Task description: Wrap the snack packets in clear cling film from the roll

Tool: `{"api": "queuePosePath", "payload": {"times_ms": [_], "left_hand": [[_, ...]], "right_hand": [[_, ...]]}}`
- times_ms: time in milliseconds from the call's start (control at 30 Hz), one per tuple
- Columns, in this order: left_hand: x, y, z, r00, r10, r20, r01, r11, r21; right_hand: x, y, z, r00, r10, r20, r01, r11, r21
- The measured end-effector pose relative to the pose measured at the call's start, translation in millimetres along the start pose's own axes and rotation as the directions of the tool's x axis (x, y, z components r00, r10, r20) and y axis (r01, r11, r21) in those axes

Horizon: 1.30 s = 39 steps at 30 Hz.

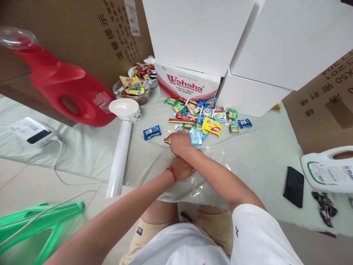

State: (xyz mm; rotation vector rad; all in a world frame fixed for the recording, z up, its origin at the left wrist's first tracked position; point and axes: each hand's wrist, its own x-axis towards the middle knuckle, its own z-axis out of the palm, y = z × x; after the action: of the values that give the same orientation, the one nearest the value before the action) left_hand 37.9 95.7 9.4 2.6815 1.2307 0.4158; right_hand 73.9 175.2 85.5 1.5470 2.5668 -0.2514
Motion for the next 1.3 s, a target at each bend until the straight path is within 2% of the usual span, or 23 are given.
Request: {"api": "queuePosePath", "payload": {"times_ms": [100,167,233,267,367,433,533,667,733,800,867,967,1100,1200,1300], "left_hand": [[-0.5,2.3,-0.3,1.0,-0.01,0.009,0.01,1.0,-0.01],[-2.3,3.6,-0.9,1.0,-0.001,0.006,0.001,0.999,-0.032],[-5.4,3.9,-1.9,1.0,0.012,0.002,-0.012,0.998,-0.061],[-7.2,3.5,-2.4,1.0,0.016,0.003,-0.016,0.997,-0.074],[-11.7,1.4,-4.0,1.0,0.015,0.027,-0.012,0.995,-0.095],[-12.9,0.8,-4.6,0.999,0.011,0.052,-0.006,0.995,-0.097],[-12.9,2.5,-4.8,0.997,0.004,0.079,0.002,0.997,-0.082],[-12.9,5.3,-4.5,0.996,-0.013,0.088,0.017,0.999,-0.045],[-13.1,5.5,-4.5,0.996,-0.011,0.093,0.014,0.999,-0.03],[-13.3,5.1,-4.7,0.995,-0.003,0.103,0.005,1.0,-0.023],[-13.5,4.5,-5.0,0.994,0.002,0.107,0.001,1.0,-0.026],[-13.6,3.9,-5.4,0.995,0.0,0.099,0.003,0.999,-0.035],[-13.6,3.8,-6.3,0.994,-0.008,0.106,0.014,0.998,-0.054],[-13.5,4.4,-7.9,0.994,-0.013,0.113,0.02,0.998,-0.063],[-13.3,4.7,-9.7,0.993,-0.014,0.118,0.021,0.998,-0.063]], "right_hand": [[-10.4,17.5,-13.1,0.998,-0.038,-0.043,0.041,0.997,0.063],[-27.9,43.1,-26.1,0.986,-0.038,-0.163,0.07,0.978,0.194],[-53.9,77.6,-36.6,0.954,0.039,-0.297,0.078,0.924,0.373],[-69.0,96.3,-40.0,0.941,0.093,-0.326,0.07,0.889,0.453],[-112.6,143.8,-42.1,0.943,0.203,-0.265,0.001,0.791,0.612],[-129.7,158.6,-38.9,0.944,0.257,-0.206,-0.067,0.762,0.644],[-126.2,153.9,-34.0,0.941,0.3,-0.155,-0.153,0.787,0.598],[-95.6,132.8,-29.6,0.938,0.336,-0.087,-0.291,0.897,0.333],[-86.4,127.1,-23.3,0.947,0.316,-0.051,-0.301,0.933,0.199],[-83.9,124.7,-13.2,0.962,0.272,0.034,-0.274,0.953,0.128],[-85.0,124.3,-1.9,0.962,0.251,0.104,-0.261,0.96,0.099],[-88.2,129.2,9.1,0.962,0.25,0.112,-0.261,0.96,0.096],[-101.7,156.3,2.6,0.959,0.273,0.071,-0.279,0.955,0.1],[-128.0,182.6,-14.8,0.974,0.221,-0.043,-0.211,0.963,0.168],[-161.0,189.0,-27.5,0.998,0.014,-0.069,0.002,0.974,0.226]]}}
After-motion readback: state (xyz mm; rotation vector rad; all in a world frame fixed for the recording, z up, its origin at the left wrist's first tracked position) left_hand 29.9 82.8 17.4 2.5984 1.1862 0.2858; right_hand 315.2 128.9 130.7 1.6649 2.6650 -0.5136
